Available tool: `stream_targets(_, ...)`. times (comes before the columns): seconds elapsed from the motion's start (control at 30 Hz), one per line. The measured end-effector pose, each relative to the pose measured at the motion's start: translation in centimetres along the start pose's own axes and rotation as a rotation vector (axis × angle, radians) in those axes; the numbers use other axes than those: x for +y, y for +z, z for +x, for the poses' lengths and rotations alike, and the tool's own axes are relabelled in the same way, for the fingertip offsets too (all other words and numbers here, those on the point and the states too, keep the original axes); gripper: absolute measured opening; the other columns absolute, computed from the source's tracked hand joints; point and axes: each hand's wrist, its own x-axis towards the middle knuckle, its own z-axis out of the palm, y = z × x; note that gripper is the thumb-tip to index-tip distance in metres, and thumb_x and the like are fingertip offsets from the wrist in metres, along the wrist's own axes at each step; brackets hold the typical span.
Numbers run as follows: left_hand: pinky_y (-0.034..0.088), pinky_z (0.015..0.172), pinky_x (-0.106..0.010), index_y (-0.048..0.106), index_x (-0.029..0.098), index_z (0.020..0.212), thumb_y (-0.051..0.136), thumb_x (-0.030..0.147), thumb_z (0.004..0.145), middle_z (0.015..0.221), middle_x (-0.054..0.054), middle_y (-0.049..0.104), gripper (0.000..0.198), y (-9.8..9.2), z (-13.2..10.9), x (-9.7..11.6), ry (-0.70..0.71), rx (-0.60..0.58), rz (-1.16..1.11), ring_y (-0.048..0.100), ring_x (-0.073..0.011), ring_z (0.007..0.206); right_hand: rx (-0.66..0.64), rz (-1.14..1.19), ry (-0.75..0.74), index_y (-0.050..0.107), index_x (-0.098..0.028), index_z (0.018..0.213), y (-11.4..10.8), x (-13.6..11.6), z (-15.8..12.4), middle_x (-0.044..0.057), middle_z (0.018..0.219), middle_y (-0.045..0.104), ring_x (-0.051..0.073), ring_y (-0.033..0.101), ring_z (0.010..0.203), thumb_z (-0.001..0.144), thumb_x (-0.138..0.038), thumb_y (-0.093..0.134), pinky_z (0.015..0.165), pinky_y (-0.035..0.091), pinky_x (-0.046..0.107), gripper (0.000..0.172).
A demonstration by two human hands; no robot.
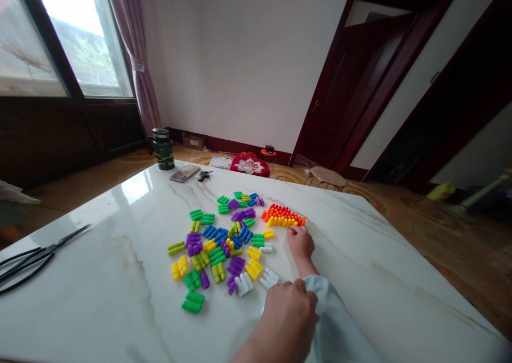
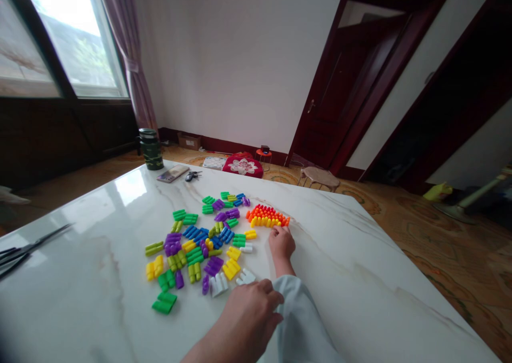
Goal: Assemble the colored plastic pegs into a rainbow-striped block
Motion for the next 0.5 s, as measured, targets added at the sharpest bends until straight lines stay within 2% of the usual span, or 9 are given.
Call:
stream_targets(0.3,0.053,0.075,-0.038,0.066,0.017,0.094,0.055,0.028,0.083,0.098,-0.009,0.066,0.019,0.57,0.29,-0.64,0.029,-0.034,-0.011,0.065,-0.0267,0.087,-0.043,-0.036,0.009,0.073,-0.023,0.096,-0.17,-0.20,0.12,0.004,0.099,0.066,0.016,0.059,0.078,0.078,-0.027,0.050,0.060,0.036,0.024,0.030)
stream_targets(0.5,0.053,0.072,-0.036,0.066,0.017,0.091,0.055,0.029,0.084,0.094,-0.009,0.066,0.018,1.01,0.17,-1.01,0.050,0.033,0.002,0.065,-0.0257,0.084,-0.042,-0.001,0.003,0.073,-0.022,0.091,-0.44,-0.21,-0.02,0.005,0.097,0.066,0.016,0.058,0.074,0.076,-0.028,0.050,0.059,0.035,0.025,0.028)
